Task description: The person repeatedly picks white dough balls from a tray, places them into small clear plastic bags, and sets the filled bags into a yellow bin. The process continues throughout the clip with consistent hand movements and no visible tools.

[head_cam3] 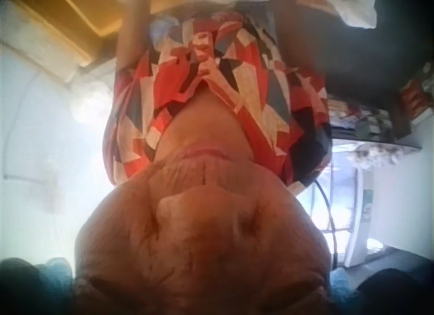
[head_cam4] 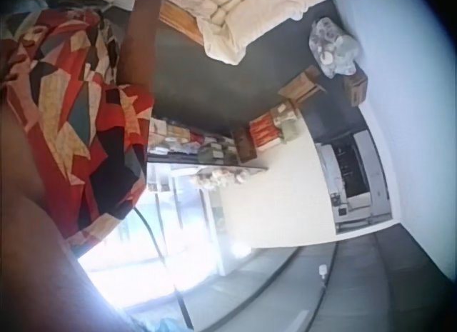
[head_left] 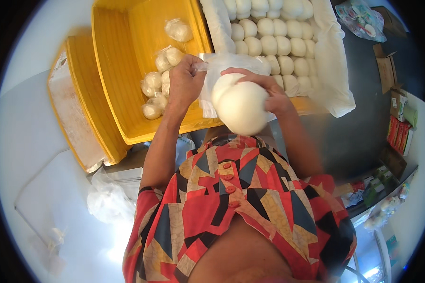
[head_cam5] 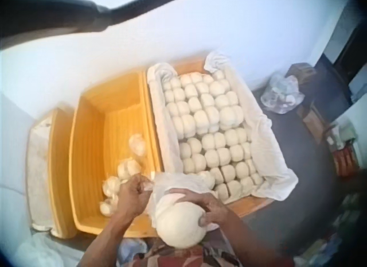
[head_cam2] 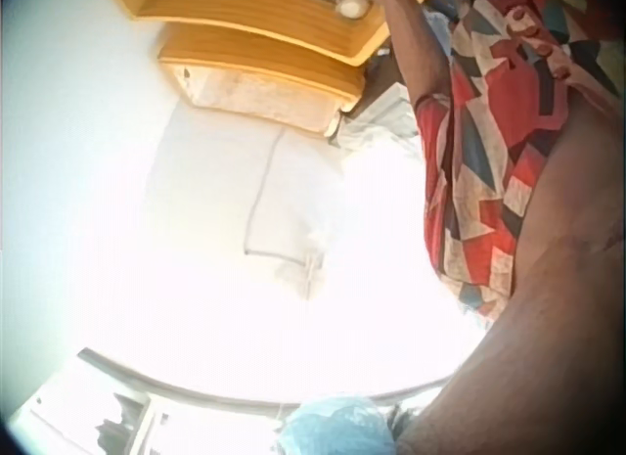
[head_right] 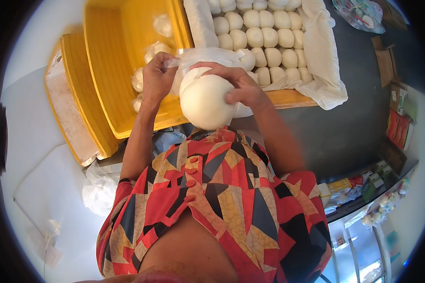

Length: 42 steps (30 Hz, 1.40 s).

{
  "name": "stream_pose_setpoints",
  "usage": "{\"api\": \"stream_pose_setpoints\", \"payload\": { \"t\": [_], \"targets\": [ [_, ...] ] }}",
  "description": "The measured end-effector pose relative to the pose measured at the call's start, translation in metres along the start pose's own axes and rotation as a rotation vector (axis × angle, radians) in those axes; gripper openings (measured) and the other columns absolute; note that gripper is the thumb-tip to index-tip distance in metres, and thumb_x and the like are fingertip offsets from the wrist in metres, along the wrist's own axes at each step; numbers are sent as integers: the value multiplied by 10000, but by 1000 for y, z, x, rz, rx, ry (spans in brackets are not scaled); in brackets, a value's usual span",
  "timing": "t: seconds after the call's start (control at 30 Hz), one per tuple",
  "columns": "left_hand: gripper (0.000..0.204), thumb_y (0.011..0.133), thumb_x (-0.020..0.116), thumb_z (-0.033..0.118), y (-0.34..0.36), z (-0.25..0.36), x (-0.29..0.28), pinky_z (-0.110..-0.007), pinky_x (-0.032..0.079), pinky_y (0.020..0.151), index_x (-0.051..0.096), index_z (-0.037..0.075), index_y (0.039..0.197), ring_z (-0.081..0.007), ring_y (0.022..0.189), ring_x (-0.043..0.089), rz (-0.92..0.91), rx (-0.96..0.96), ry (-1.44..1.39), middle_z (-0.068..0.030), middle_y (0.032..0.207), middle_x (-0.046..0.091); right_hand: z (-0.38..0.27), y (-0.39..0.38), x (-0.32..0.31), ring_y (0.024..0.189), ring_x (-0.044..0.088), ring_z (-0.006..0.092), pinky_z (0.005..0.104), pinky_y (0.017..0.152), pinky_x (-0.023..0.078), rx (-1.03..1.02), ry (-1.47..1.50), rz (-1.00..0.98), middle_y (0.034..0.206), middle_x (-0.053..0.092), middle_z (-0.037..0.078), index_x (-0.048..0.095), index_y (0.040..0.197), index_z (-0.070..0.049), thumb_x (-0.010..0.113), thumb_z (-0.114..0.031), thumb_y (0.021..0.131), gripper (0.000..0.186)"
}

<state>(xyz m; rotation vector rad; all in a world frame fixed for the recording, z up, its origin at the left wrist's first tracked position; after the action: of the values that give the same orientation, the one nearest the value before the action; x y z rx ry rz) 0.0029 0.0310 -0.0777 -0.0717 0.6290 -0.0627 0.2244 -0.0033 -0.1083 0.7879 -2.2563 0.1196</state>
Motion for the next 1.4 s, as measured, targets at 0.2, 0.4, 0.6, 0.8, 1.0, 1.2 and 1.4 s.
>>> {"api": "stream_pose_setpoints", "payload": {
  "t": [0.2, 0.4, 0.6, 0.8, 1.0, 1.2, 1.4],
  "targets": [
    [103, 855, 673, 99, -34, 30, 7, -212, 411, 524, 627, 12, 883, -38, 569, 497, -215, 136, 54, -23, 633, 578, 22, 4, 1, 1020, 595, 286, 360, 886, 460, 212, -844, 601, 1087, 609, 189, 616, 1085, 28, 637, -334, 852, 431],
    [242, 845, 684, 216, 9, 1, -18, -338, 443, 504, 633, -12, 781, -176, 487, 535, -90, 199, 210, -110, 539, 545, -47, 2, 34, 844, 663, 269, 359, 788, 463, 765, -2019, -80, 894, 682, 139, 669, 952, -41, 646, -353, 842, 332],
    [348, 908, 609, 332, 17, -12, -28, -312, 471, 679, 635, 1, 805, -160, 653, 588, -348, -167, -198, -74, 713, 639, -59, 13, 41, 694, 599, 189, 287, 691, 418, 238, -2489, -613, 737, 618, 66, 577, 727, -95, 622, -134, 738, 61],
    [224, 936, 542, 187, 1, 28, -37, -331, 472, 900, 633, -18, 949, -189, 905, 649, -561, -142, -1038, -105, 917, 673, -81, 35, 56, 586, 582, 156, 308, 644, 439, -633, -1959, -26, 637, 601, 30, 588, 806, -70, 712, -140, 754, 151],
    [269, 934, 505, 81, -20, 51, -47, -312, 490, 901, 608, -18, 1162, -169, 968, 642, -537, 77, -841, -126, 1142, 641, -58, 42, 78, 539, 499, 65, 207, 467, 412, 66, -784, 407, 832, 669, 52, 534, 1089, 1, 703, -133, 849, 323],
    [185, 914, 516, 33, -20, 33, -32, -250, 499, 745, 638, -21, 1041, -106, 824, 630, -491, 101, -634, -47, 928, 644, -45, 49, 94, 529, 490, 65, 181, 436, 359, 194, -341, 381, 798, 648, 71, 447, 1216, 36, 683, -89, 844, 458],
    [227, 882, 533, 159, -16, -23, -39, -334, 423, 827, 481, 59, 685, -160, 737, 490, -415, -180, -1243, -44, 715, 521, -26, 4, 33, 588, 498, 53, 191, 545, 393, 150, -489, 580, 742, 619, 32, 557, 985, 2, 679, -53, 770, 253]
  ]
}}
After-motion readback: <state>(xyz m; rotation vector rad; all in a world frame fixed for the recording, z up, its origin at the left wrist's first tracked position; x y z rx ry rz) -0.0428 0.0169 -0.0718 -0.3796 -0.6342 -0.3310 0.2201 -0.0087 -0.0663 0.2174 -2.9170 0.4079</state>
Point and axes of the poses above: each hand's wrist, its own y-axis towards the middle knuckle, its own x-axis out of the palm, z = x × y, the point moved 1 cm from there along y, towards the middle knuckle
